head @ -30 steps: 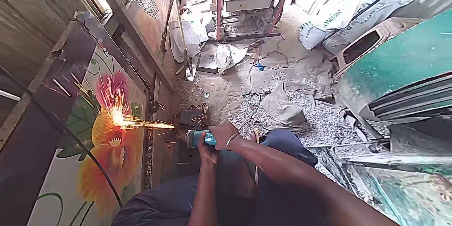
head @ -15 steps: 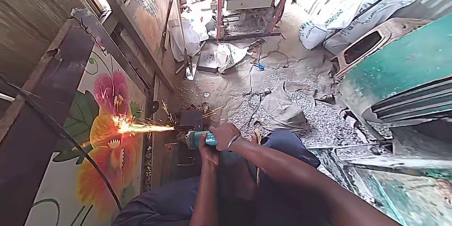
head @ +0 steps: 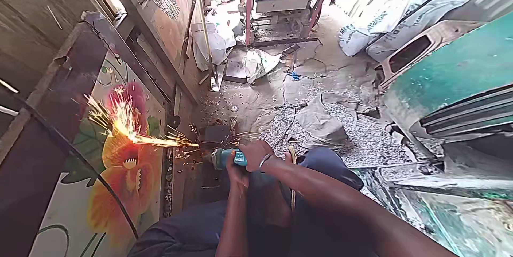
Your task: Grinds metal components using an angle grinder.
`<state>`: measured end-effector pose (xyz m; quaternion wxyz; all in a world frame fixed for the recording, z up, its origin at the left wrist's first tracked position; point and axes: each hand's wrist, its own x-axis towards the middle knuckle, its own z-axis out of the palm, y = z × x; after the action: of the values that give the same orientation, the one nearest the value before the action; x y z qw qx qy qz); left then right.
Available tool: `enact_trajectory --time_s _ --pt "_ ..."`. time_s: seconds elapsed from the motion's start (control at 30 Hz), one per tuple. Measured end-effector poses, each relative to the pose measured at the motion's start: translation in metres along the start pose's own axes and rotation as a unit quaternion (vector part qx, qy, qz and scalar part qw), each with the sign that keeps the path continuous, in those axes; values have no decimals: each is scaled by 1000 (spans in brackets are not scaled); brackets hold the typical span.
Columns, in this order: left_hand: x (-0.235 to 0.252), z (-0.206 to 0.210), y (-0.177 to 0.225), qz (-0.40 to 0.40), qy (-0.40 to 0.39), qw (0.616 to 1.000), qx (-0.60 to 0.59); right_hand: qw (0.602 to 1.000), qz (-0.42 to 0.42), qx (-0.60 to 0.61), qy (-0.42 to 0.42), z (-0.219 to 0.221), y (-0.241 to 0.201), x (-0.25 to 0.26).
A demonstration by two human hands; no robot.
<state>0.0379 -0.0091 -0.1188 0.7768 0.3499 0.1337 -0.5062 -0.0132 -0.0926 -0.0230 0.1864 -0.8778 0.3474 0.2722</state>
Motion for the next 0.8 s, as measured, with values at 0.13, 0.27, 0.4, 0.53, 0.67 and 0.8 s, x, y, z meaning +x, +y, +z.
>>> enact_trajectory --time_s 0.13,0.27,0.4,0.53,0.67,0.8 --pt "1 0 1 -3 1 1000 -7 1000 -1 -4 -1 -1 -1 3" --pt "2 -2 -1 10 -1 1000 -9 1000 -3 -6 2 -2 -2 1" --pt "0 -1 2 8 0 1000 2 1000 0 -6 3 -1 -2 0" --pt "-4 2 1 1 0 1000 6 1000 0 0 5 1 0 -2" --pt "-3 0 0 9 -7 1000 8 1000 -1 -8 1 1 -1 -3" --pt "-2 2 1 5 -6 1000 6 1000 -1 -8 -1 -1 0 1"
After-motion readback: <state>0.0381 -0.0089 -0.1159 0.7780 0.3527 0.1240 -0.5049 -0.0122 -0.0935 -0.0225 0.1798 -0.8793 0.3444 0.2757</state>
